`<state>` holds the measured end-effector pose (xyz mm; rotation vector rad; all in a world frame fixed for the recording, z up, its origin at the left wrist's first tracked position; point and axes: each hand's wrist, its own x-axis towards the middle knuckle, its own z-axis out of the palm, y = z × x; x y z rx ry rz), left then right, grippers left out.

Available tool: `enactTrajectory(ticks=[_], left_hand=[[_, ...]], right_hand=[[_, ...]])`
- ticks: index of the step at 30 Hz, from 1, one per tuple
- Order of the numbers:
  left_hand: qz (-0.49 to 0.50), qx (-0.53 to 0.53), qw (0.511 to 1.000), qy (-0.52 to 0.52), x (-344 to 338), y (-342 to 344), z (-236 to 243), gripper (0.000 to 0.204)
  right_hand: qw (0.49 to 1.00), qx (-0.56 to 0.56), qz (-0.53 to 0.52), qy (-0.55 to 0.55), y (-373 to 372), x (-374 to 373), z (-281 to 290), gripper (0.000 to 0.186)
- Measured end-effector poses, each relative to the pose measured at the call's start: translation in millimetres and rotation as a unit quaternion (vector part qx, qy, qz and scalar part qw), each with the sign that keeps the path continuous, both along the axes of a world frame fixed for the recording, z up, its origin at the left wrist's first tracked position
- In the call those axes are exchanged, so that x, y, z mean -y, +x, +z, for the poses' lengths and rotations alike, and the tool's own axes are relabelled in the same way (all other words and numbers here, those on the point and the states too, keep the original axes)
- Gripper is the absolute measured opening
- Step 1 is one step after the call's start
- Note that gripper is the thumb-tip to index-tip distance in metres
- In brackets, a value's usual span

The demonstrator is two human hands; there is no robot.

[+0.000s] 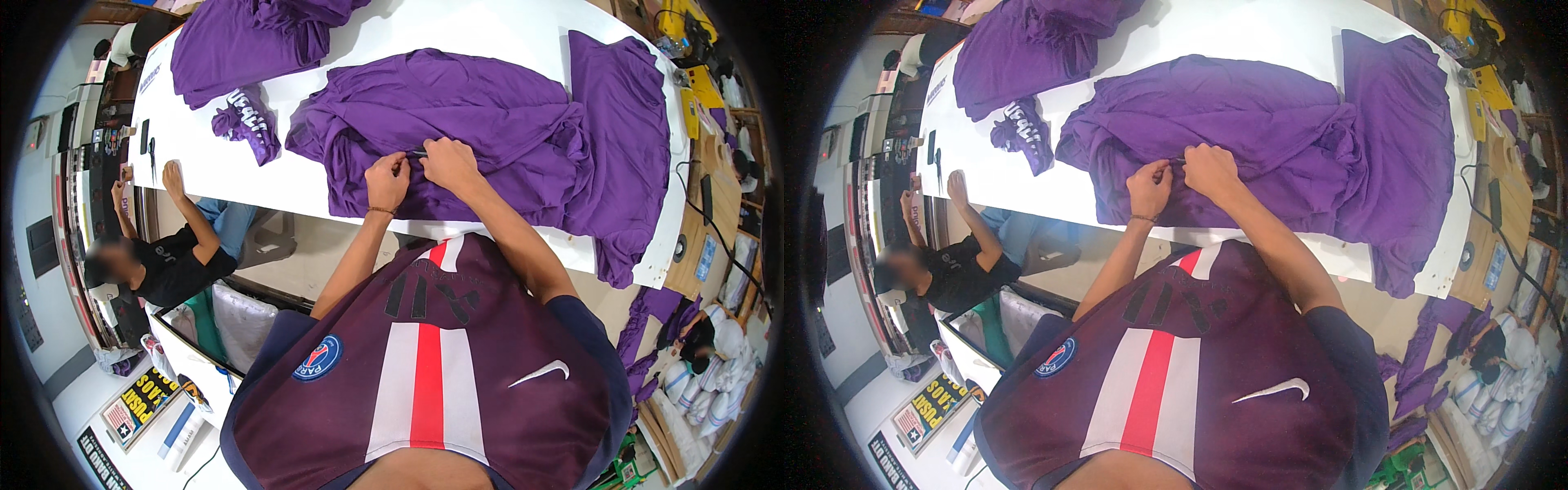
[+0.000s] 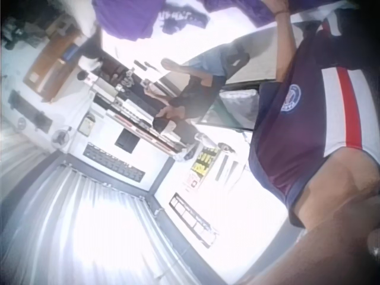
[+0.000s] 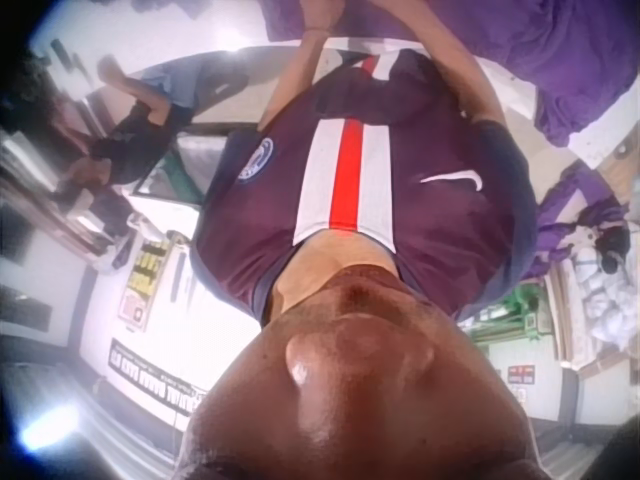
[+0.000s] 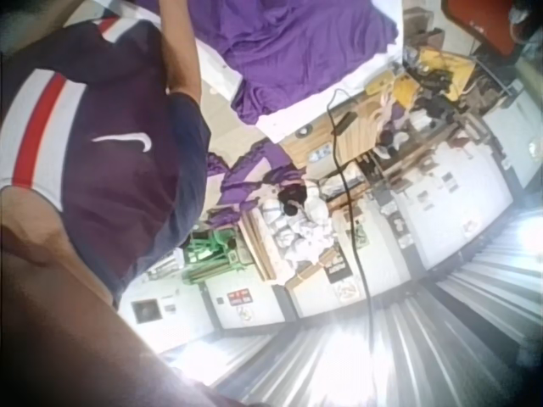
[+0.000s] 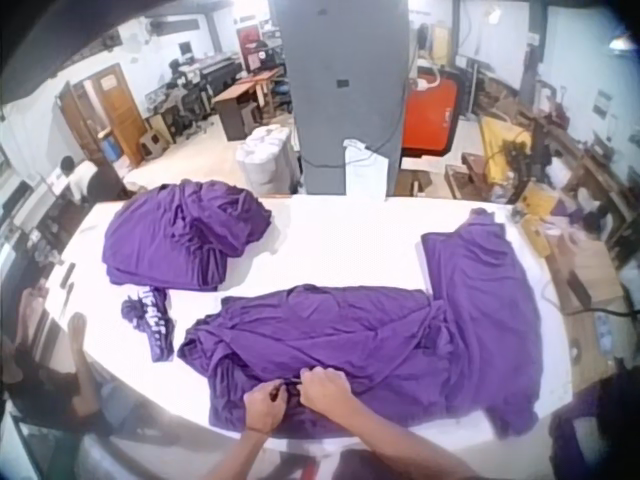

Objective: The person trims loose threads and fabric edges from a purple garment using a small cutting tool. They repeatedly pull and snip small sections along the hem and seams while the garment lies on a white table.

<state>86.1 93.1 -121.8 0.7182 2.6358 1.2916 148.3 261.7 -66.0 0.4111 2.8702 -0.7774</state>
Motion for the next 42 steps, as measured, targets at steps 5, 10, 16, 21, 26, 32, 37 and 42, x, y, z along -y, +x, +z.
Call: enactTrajectory(ticks=[5,10,16,21,26,32,37,42], left_hand=[[0.001,0.002,1.000,-0.006,0.4,-0.6,0.6,0.019],[0.004,0.005,1.000,0.001,0.2,-1.0,1.7,0.019],[0.002,0.008,1.000,0.000,0.0,-0.5,3.2,0.019],[-0.002,0.011,1.000,-0.008,-1.7,-1.5,2.8,0.020],[0.001,0.007,1.000,0.001,-0.9,-1.3,-0.9,0.020],[0.008,0.025,1.000,-0.013,-2.3,-2.0,5.2,0.022],[0.010,0.039,0.999,-0.036,-13.8,-3.5,20.0,0.027],[0.006,-0.033,0.997,-0.075,-24.3,-3.4,20.2,0.023]], right_hand=[[1.000,-0.005,0.008,0.008,-1.3,0.0,-6.7,0.028],[1.000,-0.010,0.009,-0.020,-4.9,-3.8,-11.9,0.030],[0.996,-0.028,-0.020,-0.083,-0.3,-7.7,-15.7,0.032],[0.997,-0.071,0.008,-0.038,2.0,-4.2,-29.6,0.031],[0.998,-0.046,0.034,0.008,-1.5,0.4,-27.1,0.027],[0.994,-0.068,-0.028,-0.082,1.4,-6.9,-28.0,0.032],[0.897,-0.193,-0.177,-0.355,18.7,-23.6,-46.6,0.022],[0.783,-0.280,-0.308,-0.463,54.1,-42.0,-31.4,0.016]])
